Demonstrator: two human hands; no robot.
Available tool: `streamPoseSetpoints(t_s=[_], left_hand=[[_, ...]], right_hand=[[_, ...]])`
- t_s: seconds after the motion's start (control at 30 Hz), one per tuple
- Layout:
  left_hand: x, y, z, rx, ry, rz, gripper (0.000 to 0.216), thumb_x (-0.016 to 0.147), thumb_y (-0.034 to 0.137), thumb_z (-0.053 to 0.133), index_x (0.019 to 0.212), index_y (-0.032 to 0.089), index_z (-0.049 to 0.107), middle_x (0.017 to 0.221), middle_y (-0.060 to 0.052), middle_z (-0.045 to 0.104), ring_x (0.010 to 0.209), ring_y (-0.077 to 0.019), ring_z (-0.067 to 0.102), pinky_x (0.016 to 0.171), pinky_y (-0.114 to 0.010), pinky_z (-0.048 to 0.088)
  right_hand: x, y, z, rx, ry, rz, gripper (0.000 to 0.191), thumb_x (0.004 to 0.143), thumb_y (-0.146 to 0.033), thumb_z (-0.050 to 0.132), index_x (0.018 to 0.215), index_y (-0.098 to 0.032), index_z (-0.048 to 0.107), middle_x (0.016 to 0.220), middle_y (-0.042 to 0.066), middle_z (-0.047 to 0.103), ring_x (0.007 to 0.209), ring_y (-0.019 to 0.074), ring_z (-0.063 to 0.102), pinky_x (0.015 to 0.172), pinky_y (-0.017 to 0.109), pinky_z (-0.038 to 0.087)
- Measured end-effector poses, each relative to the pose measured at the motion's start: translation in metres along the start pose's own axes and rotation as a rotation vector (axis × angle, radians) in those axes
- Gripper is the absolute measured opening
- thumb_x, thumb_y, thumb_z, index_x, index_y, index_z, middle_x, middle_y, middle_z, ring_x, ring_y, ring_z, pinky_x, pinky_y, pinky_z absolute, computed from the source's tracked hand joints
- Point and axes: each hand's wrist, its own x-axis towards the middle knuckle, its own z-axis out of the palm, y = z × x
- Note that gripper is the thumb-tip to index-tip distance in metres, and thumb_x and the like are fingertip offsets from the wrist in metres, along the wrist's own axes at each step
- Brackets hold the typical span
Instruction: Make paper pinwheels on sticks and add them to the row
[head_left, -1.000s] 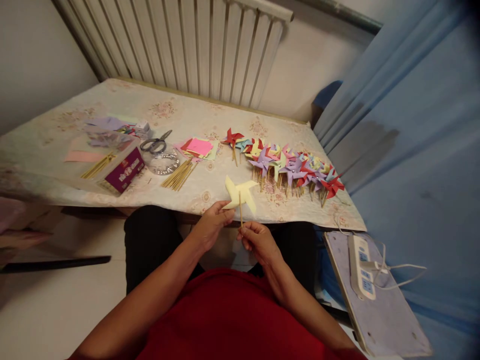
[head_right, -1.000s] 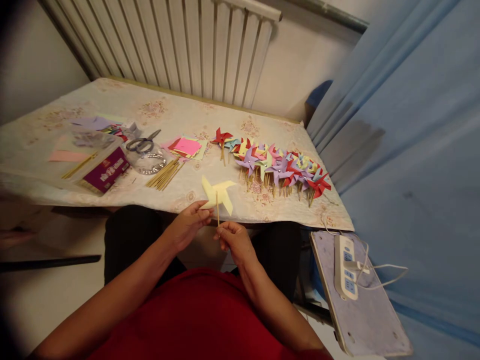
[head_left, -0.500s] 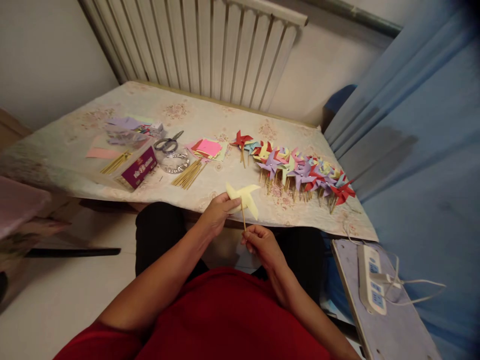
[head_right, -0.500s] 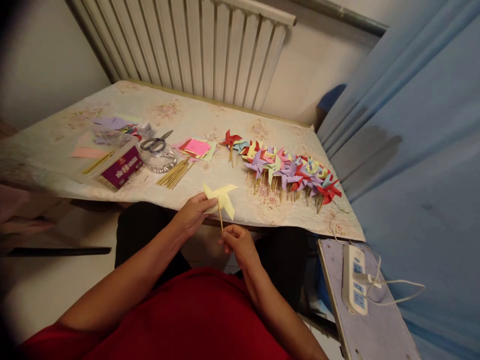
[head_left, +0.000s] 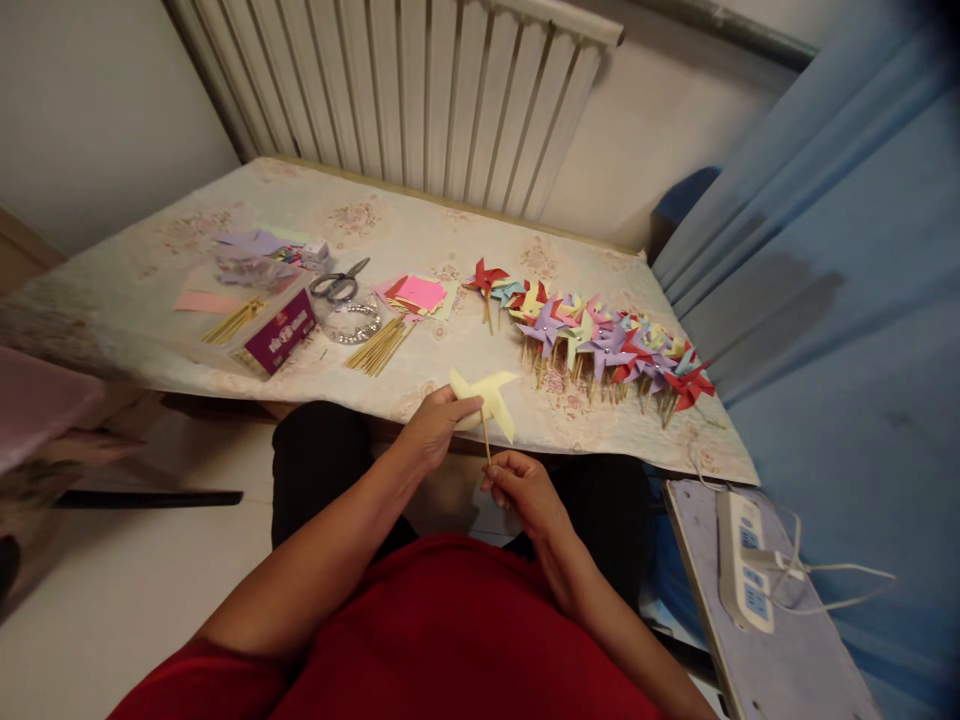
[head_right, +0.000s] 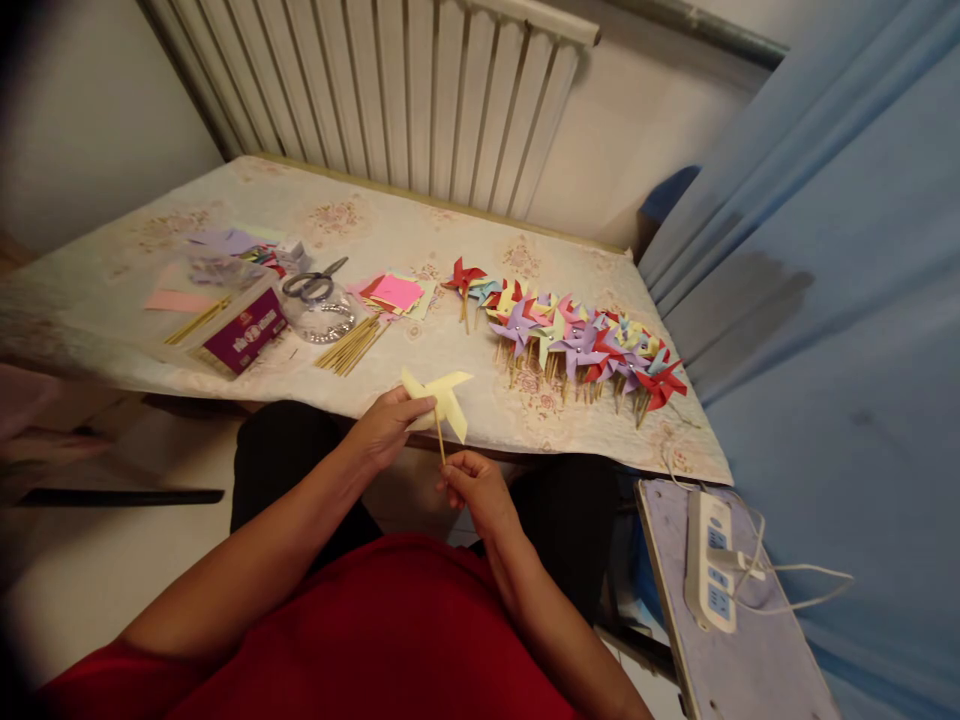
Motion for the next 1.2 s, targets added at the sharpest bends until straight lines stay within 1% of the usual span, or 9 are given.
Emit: streamPoseSetpoints(t_s=[0.17, 0.4, 0.63, 0.77, 0.83, 0.97, 1.03, 1.07, 1.2], left_hand=[[-0.001, 0.000, -0.002, -0.022, -0.002, -0.018, 0.040, 0.060, 0.027, 0.079, 0.095, 0.012, 0.069, 0.083, -0.005, 0.071, 0.072, -0.0163, 0.061, 0.073, -0.029, 0.046], [0.000, -0.001, -0.004, -0.010, -0.004, -0.020, 0.036, 0.059, 0.028, 0.079, 0.090, 0.011, 0.069, 0.081, -0.006, 0.071, 0.073, -0.0172, 0.062, 0.073, -0.029, 0.044], [-0.002, 0.001, -0.004, -0.020, -0.025, -0.024, 0.038, 0.060, 0.028, 0.079, 0.093, 0.011, 0.069, 0.083, -0.006, 0.071, 0.075, -0.0181, 0.063, 0.076, -0.030, 0.044], [-0.004, 0.003, -0.006, -0.017, -0.067, -0.027, 0.038, 0.063, 0.034, 0.078, 0.091, 0.012, 0.067, 0.086, -0.006, 0.070, 0.080, -0.0182, 0.063, 0.077, -0.030, 0.044], [-0.004, 0.003, -0.008, -0.010, -0.037, -0.039, 0.038, 0.065, 0.039, 0.077, 0.091, 0.014, 0.066, 0.091, -0.006, 0.069, 0.084, -0.0175, 0.062, 0.077, -0.029, 0.043], [-0.001, -0.002, -0.018, -0.014, 0.143, -0.054, 0.038, 0.069, 0.044, 0.075, 0.093, 0.016, 0.065, 0.097, -0.006, 0.067, 0.094, -0.0167, 0.061, 0.080, -0.028, 0.043], [0.001, -0.007, -0.023, -0.016, 0.203, -0.074, 0.035, 0.069, 0.042, 0.075, 0.089, 0.015, 0.065, 0.092, -0.007, 0.067, 0.089, -0.0159, 0.061, 0.078, -0.028, 0.044], [0.002, -0.009, -0.025, -0.016, 0.212, -0.086, 0.034, 0.068, 0.041, 0.075, 0.087, 0.015, 0.064, 0.088, -0.007, 0.067, 0.085, -0.0153, 0.062, 0.077, -0.028, 0.044], [0.000, -0.019, -0.027, -0.008, 0.127, -0.128, 0.030, 0.066, 0.035, 0.076, 0.082, 0.014, 0.062, 0.077, -0.005, 0.066, 0.069, -0.0123, 0.061, 0.071, -0.026, 0.045]], right_hand=[[0.000, 0.001, 0.000, 0.007, 0.009, 0.008, 0.026, 0.066, -0.039, 0.075, 0.074, -0.017, 0.064, 0.057, -0.001, 0.064, 0.038, 0.0055, 0.041, 0.039, 0.019, 0.025], [0.000, 0.001, -0.001, 0.017, 0.000, 0.018, 0.026, 0.067, -0.040, 0.075, 0.073, -0.017, 0.064, 0.058, -0.001, 0.065, 0.039, 0.0053, 0.041, 0.040, 0.019, 0.026], [-0.001, 0.001, 0.001, 0.068, -0.047, 0.029, 0.027, 0.068, -0.041, 0.075, 0.072, -0.017, 0.064, 0.059, 0.000, 0.064, 0.039, 0.0049, 0.041, 0.040, 0.019, 0.025], [-0.001, -0.002, 0.000, 0.067, -0.028, 0.024, 0.028, 0.066, -0.042, 0.076, 0.070, -0.017, 0.063, 0.058, -0.001, 0.064, 0.039, 0.0050, 0.041, 0.040, 0.019, 0.025], [0.000, -0.003, -0.002, 0.067, -0.006, 0.022, 0.028, 0.065, -0.041, 0.076, 0.070, -0.017, 0.062, 0.058, -0.001, 0.064, 0.039, 0.0051, 0.041, 0.040, 0.019, 0.026], [0.002, -0.002, -0.005, 0.079, 0.030, 0.015, 0.029, 0.064, -0.041, 0.077, 0.069, -0.017, 0.061, 0.058, -0.001, 0.064, 0.038, 0.0050, 0.041, 0.039, 0.019, 0.025], [0.004, -0.001, -0.007, 0.076, 0.047, 0.009, 0.030, 0.063, -0.041, 0.077, 0.069, -0.017, 0.061, 0.058, -0.001, 0.064, 0.038, 0.0050, 0.041, 0.039, 0.019, 0.024], [0.004, -0.001, -0.007, 0.072, 0.054, 0.006, 0.030, 0.063, -0.041, 0.077, 0.069, -0.017, 0.061, 0.058, -0.001, 0.064, 0.038, 0.0050, 0.041, 0.039, 0.019, 0.024], [0.005, 0.000, -0.007, 0.065, 0.072, -0.001, 0.030, 0.062, -0.042, 0.077, 0.068, -0.017, 0.060, 0.057, -0.001, 0.063, 0.039, 0.0054, 0.041, 0.039, 0.019, 0.025]])
